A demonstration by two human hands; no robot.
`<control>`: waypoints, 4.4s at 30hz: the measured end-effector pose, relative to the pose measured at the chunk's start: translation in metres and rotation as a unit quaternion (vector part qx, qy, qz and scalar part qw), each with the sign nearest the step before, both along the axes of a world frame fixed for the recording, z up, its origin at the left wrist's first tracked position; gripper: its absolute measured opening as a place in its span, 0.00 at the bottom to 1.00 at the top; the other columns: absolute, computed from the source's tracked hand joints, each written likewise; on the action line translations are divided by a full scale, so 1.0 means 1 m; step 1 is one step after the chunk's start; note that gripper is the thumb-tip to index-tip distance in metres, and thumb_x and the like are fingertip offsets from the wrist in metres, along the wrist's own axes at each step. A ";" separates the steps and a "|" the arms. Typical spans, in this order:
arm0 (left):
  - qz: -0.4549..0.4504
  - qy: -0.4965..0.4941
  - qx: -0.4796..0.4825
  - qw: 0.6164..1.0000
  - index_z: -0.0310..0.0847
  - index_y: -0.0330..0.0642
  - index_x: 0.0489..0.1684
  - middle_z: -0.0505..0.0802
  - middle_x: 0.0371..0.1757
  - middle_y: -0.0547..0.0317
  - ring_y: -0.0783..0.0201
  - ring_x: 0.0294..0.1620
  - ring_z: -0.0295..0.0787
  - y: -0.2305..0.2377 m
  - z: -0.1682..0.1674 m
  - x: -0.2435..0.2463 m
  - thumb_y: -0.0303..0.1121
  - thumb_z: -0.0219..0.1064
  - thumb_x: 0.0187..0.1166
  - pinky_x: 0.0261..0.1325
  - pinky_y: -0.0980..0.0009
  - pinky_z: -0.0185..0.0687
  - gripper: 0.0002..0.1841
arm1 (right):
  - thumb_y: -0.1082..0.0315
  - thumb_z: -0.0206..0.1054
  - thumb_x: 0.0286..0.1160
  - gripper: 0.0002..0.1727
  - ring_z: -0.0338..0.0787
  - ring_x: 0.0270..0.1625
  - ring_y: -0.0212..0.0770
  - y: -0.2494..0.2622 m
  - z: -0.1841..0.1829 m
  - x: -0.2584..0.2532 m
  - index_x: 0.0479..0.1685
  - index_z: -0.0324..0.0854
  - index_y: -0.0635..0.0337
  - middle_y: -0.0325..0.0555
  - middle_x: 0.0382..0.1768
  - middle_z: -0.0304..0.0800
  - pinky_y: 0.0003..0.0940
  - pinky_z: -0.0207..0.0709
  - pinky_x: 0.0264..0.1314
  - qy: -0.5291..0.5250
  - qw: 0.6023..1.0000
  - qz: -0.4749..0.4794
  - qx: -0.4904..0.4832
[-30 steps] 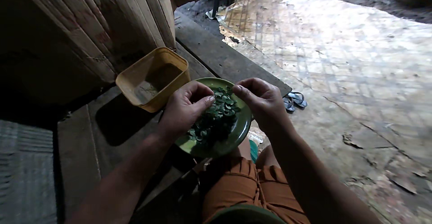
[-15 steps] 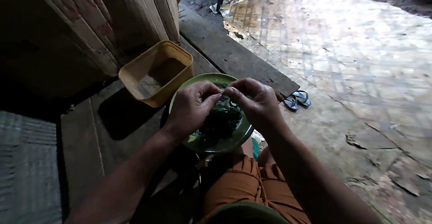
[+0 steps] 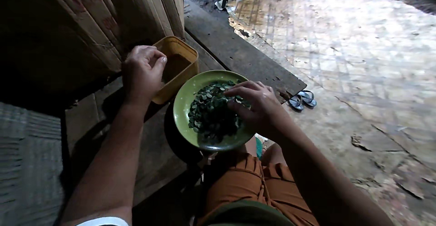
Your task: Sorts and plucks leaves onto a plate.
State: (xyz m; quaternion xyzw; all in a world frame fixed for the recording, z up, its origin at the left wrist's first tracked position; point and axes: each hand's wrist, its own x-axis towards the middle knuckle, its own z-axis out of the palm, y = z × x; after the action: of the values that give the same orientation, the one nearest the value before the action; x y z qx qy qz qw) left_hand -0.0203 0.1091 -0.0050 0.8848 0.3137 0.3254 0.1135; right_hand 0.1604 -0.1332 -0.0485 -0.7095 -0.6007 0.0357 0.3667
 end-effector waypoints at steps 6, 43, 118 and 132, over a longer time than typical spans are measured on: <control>0.001 0.051 0.033 0.998 0.86 0.42 0.67 0.79 0.80 0.40 0.38 0.84 0.68 -0.014 0.001 0.007 0.36 0.61 0.86 0.83 0.41 0.60 0.17 | 0.57 0.68 0.79 0.11 0.87 0.62 0.50 0.005 -0.003 -0.007 0.44 0.94 0.48 0.42 0.51 0.94 0.61 0.68 0.69 -0.077 0.997 -0.019 -0.008; -0.259 -0.065 -0.413 0.871 0.83 0.40 0.41 0.89 0.35 0.64 0.75 0.34 0.87 -0.082 -0.007 0.029 0.20 0.68 0.75 0.40 0.79 0.86 0.06 | 0.64 0.71 0.78 0.08 0.88 0.56 0.43 -0.017 0.002 0.023 0.44 0.91 0.57 0.45 0.49 0.91 0.55 0.75 0.65 0.087 0.993 -0.050 0.053; -0.257 -0.081 -0.240 0.933 0.85 0.42 0.58 0.90 0.58 0.60 0.71 0.57 0.88 -0.105 -0.018 0.034 0.36 0.75 0.77 0.61 0.72 0.85 0.15 | 0.64 0.66 0.83 0.06 0.84 0.29 0.24 0.011 0.004 -0.004 0.45 0.85 0.55 0.33 0.29 0.86 0.20 0.79 0.30 0.362 0.919 -0.028 0.156; -0.218 -0.067 -0.122 0.966 0.90 0.43 0.40 0.92 0.35 0.68 0.82 0.37 0.85 -0.097 -0.015 0.031 0.32 0.70 0.80 0.45 0.82 0.81 0.04 | 0.70 0.69 0.79 0.07 0.90 0.42 0.25 0.020 0.003 -0.003 0.50 0.86 0.60 0.36 0.41 0.92 0.22 0.85 0.49 0.250 0.953 0.028 0.166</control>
State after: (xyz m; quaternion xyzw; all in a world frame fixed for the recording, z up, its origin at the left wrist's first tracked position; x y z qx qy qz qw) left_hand 0.0104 0.0119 -0.0203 0.8873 0.1419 0.3110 0.3095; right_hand 0.1570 -0.1129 -0.0454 -0.5898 -0.5071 0.1224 0.6165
